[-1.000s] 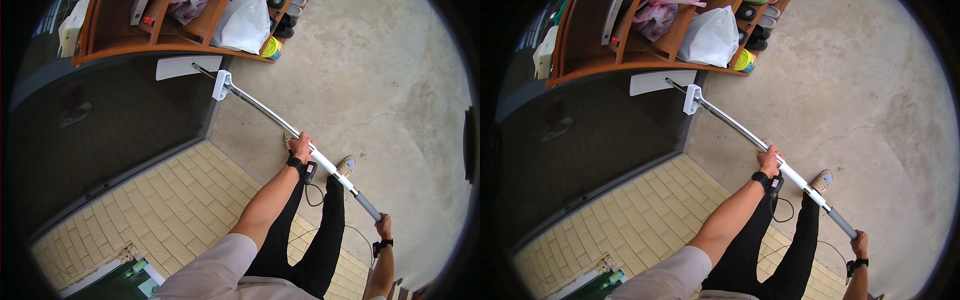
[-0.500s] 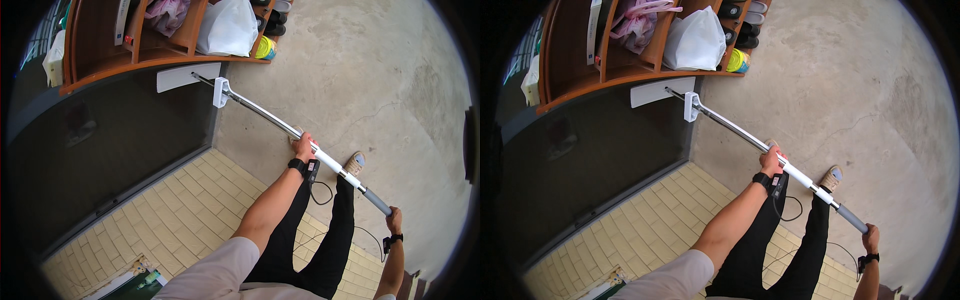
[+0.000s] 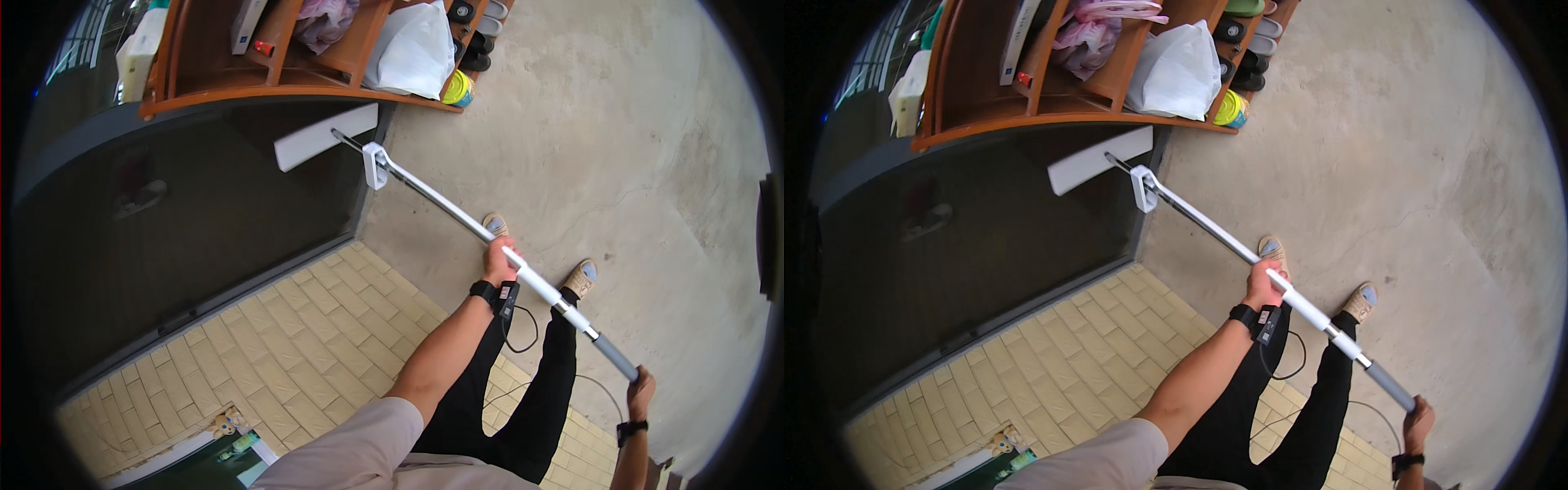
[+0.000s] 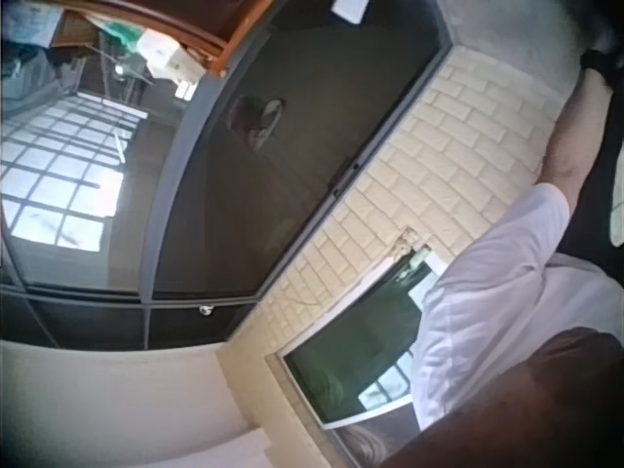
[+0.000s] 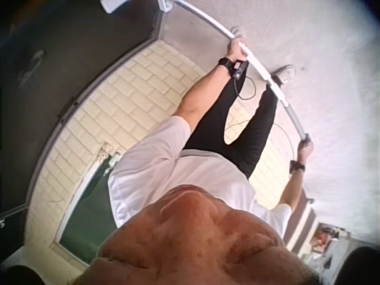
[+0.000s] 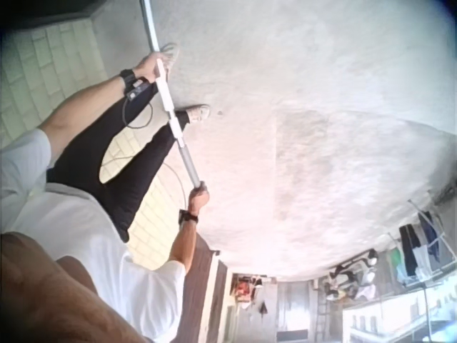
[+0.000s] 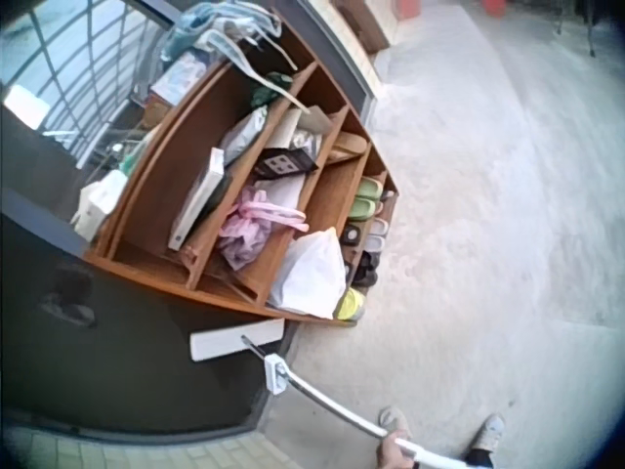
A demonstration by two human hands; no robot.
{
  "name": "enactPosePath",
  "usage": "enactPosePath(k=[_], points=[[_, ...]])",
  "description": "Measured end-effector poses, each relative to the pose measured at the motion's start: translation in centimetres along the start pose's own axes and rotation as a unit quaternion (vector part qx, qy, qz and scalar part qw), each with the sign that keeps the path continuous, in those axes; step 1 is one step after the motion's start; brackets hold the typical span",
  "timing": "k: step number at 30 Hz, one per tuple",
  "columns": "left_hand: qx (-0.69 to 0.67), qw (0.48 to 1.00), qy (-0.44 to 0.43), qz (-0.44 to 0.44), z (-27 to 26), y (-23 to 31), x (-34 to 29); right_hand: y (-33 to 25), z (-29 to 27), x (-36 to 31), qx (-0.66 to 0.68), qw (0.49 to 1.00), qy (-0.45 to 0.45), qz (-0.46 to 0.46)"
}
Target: Using a long-handled squeegee mop to clean glass doors and windows.
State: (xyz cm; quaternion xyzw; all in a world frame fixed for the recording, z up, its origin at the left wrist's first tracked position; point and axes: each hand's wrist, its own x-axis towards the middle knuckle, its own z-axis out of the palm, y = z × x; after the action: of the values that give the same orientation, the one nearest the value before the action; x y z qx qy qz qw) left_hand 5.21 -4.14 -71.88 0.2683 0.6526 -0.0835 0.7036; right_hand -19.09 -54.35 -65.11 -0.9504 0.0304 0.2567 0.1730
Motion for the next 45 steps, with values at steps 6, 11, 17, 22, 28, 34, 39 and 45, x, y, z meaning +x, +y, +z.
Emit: enactPosePath(k=[6,11,17,22,28,34,39,45], points=[[-0.042,0.999,-0.03,-0.006,-2.7,2.8,0.6,-7.9,-4.5,-0.3,-0.058,0.997,0.017,0.038],[0.019,0.999,0.043,-0.014,-3.1,2.6,-0.1,-8.3,-5.9,-1.7,-0.018,0.999,-0.036,0.011],[0.02,0.998,0.052,0.04,-1.7,2.5,-1.9,-5.8,-5.6,0.8,-0.01,0.999,-0.041,0.031],[0.004,0.993,0.089,0.081,0.6,2.4,-8.5,-3.8,-6.7,2.0,0.025,0.998,-0.049,0.01],[-0.001,0.994,0.061,0.09,-0.6,2.5,-8.3,-3.0,-6.2,2.5,0.076,0.988,-0.135,0.004],[0.023,0.986,0.122,0.113,-1.9,1.4,-0.9,-2.5,-3.5,4.7,0.105,0.975,-0.193,0.016],[0.049,0.987,0.125,0.093,-1.2,0.5,1.9,-1.4,-1.3,5.1,0.114,0.976,-0.187,0.015],[0.1,0.982,0.141,0.073,-1.1,-1.2,3.5,-0.7,0.3,5.5,0.133,0.948,-0.269,0.101]])
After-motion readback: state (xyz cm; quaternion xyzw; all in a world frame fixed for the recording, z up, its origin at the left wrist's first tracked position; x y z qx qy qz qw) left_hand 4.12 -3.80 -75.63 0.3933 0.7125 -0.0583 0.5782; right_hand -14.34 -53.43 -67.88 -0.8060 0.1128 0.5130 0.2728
